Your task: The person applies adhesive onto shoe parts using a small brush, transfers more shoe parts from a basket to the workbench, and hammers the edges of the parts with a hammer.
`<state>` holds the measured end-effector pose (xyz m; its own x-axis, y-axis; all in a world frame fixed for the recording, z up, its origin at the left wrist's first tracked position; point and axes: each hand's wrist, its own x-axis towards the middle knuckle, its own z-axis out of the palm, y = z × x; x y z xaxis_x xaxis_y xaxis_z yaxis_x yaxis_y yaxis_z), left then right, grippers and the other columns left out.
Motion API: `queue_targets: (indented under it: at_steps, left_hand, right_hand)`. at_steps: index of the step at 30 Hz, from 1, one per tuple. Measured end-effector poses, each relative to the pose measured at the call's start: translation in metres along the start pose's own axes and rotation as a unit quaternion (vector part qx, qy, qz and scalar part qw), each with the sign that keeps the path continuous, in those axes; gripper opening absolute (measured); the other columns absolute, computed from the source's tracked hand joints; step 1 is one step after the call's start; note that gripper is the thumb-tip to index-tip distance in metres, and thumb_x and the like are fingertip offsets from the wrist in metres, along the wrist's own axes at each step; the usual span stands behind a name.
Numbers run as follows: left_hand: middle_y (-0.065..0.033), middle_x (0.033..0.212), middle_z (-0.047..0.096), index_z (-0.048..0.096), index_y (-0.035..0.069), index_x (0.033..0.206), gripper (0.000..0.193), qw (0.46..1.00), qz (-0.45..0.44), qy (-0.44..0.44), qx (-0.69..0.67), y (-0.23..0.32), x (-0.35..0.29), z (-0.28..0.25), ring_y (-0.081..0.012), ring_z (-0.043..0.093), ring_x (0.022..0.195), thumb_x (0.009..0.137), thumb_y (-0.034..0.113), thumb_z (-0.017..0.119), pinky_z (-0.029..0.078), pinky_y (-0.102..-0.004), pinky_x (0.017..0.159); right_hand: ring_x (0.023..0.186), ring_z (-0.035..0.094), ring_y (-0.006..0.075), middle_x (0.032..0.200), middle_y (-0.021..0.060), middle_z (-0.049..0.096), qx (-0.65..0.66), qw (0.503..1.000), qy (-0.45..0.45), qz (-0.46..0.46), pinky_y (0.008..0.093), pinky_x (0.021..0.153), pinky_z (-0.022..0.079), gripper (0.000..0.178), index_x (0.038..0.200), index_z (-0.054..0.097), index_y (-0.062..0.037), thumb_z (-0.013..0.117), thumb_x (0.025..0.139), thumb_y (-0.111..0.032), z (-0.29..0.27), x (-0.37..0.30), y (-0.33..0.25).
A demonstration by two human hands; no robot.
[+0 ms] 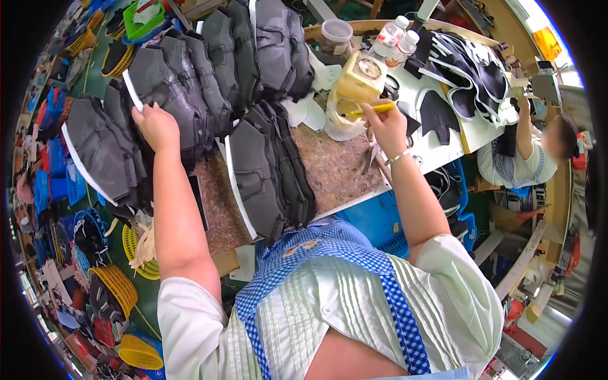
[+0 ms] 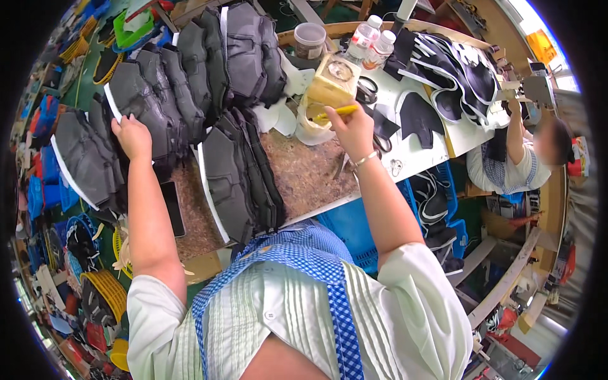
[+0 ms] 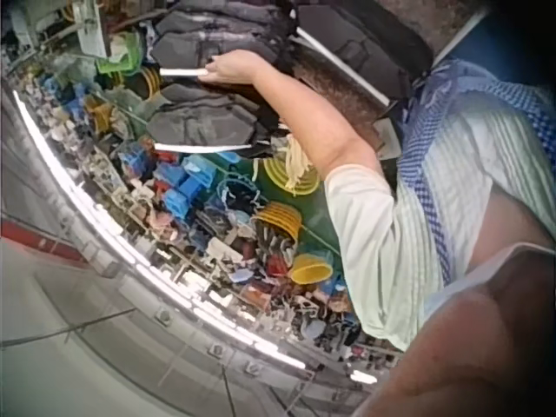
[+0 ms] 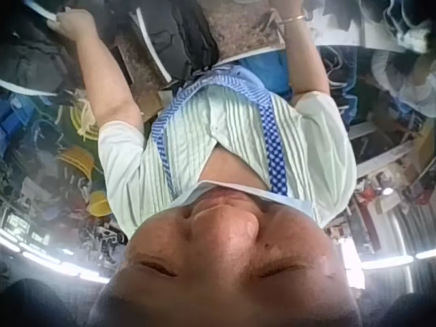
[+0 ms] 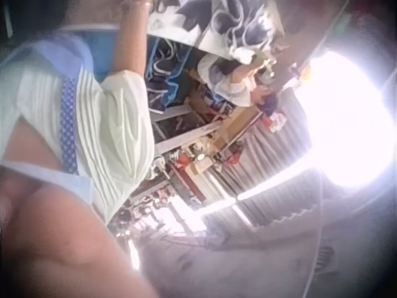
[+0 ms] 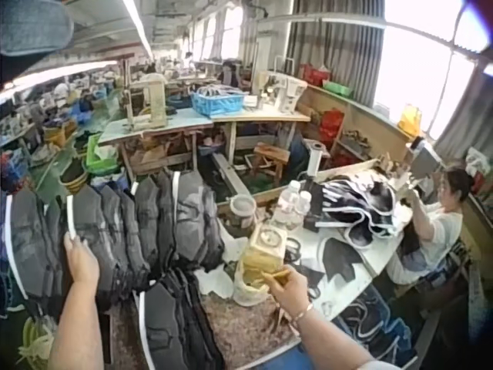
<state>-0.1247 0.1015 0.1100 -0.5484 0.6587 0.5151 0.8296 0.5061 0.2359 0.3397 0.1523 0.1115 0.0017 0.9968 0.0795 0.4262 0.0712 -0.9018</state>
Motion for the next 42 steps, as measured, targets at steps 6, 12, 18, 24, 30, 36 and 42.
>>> queue_targets:
  at_steps: [6, 12, 18, 24, 30, 36, 42]
  left_hand:
    - [-0.022, 0.119, 0.053, 0.053, -0.001, 0.114, 0.033, 0.973, 0.199, 0.063, -0.094, 0.073, -0.094, -0.064, -0.0395, 0.05, 0.113, 0.085, 0.015, 0.058, 0.04, -0.047, 0.094]
    - [-0.0124, 0.098, 0.062, 0.051, -0.001, 0.113, 0.044, 0.883, -0.154, -0.284, -0.341, 0.024, -0.241, -0.048, -0.0222, 0.061, 0.082, 0.082, 0.024, 0.07, 0.048, -0.0338, 0.073]
    - [-0.0058, 0.081, 0.065, 0.059, 0.0, 0.097, 0.033, 0.76, -0.308, -0.335, -0.464, 0.03, -0.244, -0.045, -0.0119, 0.059, 0.07, 0.076, 0.019, 0.076, 0.048, -0.0266, 0.065]
    - [-0.0114, 0.081, 0.066, 0.06, -0.001, 0.094, 0.033, 0.786, -0.282, -0.308, -0.456, 0.027, -0.252, -0.032, -0.0201, 0.063, 0.072, 0.073, 0.018, 0.077, 0.049, -0.032, 0.066]
    - [-0.01, 0.081, 0.066, 0.058, 0.0, 0.093, 0.033, 0.781, -0.302, -0.303, -0.455, 0.025, -0.257, -0.027, -0.0181, 0.062, 0.072, 0.072, 0.018, 0.078, 0.049, -0.0309, 0.066]
    - [-0.0083, 0.087, 0.066, 0.057, 0.0, 0.094, 0.03, 0.692, -0.345, -0.34, -0.535, 0.026, -0.249, -0.028, -0.0146, 0.062, 0.078, 0.074, 0.009, 0.076, 0.05, -0.0284, 0.069]
    - [-0.0084, 0.092, 0.066, 0.055, 0.0, 0.1, 0.029, 0.633, -0.37, -0.331, -0.594, 0.029, -0.244, -0.031, -0.0147, 0.063, 0.08, 0.077, 0.003, 0.072, 0.051, -0.0285, 0.071]
  right_hand:
    - [0.061, 0.063, 0.0284, 0.072, 0.0167, 0.064, -0.255, 0.952, -0.056, -0.16, 0.0338, 0.058, 0.05, 0.041, 0.079, 0.065, -0.0002, 0.07, 0.08, -0.041, 0.023, 0.025, 0.024]
    - [0.046, 0.051, 0.0083, 0.058, 0.0033, 0.06, -0.022, 0.987, -0.007, 0.156, 0.0243, 0.042, 0.037, 0.034, 0.076, 0.064, -0.0002, 0.069, 0.083, -0.033, -0.019, 0.034, 0.051]
    - [0.067, 0.06, 0.0128, 0.082, 0.0063, 0.065, 0.145, 0.943, -0.289, -0.071, 0.0257, 0.059, 0.048, 0.018, 0.089, 0.057, -0.0036, 0.069, 0.082, -0.014, 0.068, -0.049, -0.027]
    - [0.066, 0.065, 0.0202, 0.077, 0.0097, 0.064, 0.011, 0.931, -0.216, -0.294, 0.0307, 0.059, 0.052, 0.024, 0.088, 0.057, -0.0052, 0.076, 0.076, -0.016, 0.127, -0.033, -0.04]
    - [0.057, 0.062, 0.0113, 0.069, 0.0101, 0.063, -0.087, 0.837, -0.503, -0.197, 0.0219, 0.053, 0.048, 0.016, 0.083, 0.057, -0.0025, 0.071, 0.081, -0.011, 0.098, -0.081, -0.061]
    - [0.059, 0.065, 0.0158, 0.069, 0.0079, 0.064, 0.06, 0.94, -0.308, -0.137, 0.0281, 0.054, 0.052, 0.02, 0.081, 0.059, -0.003, 0.073, 0.079, -0.017, 0.103, -0.095, -0.037]
    - [0.075, 0.067, 0.0266, 0.086, 0.0109, 0.066, 0.009, 0.912, -0.341, -0.227, 0.0318, 0.067, 0.054, 0.023, 0.086, 0.058, -0.0046, 0.076, 0.074, -0.013, 0.082, -0.125, -0.037]
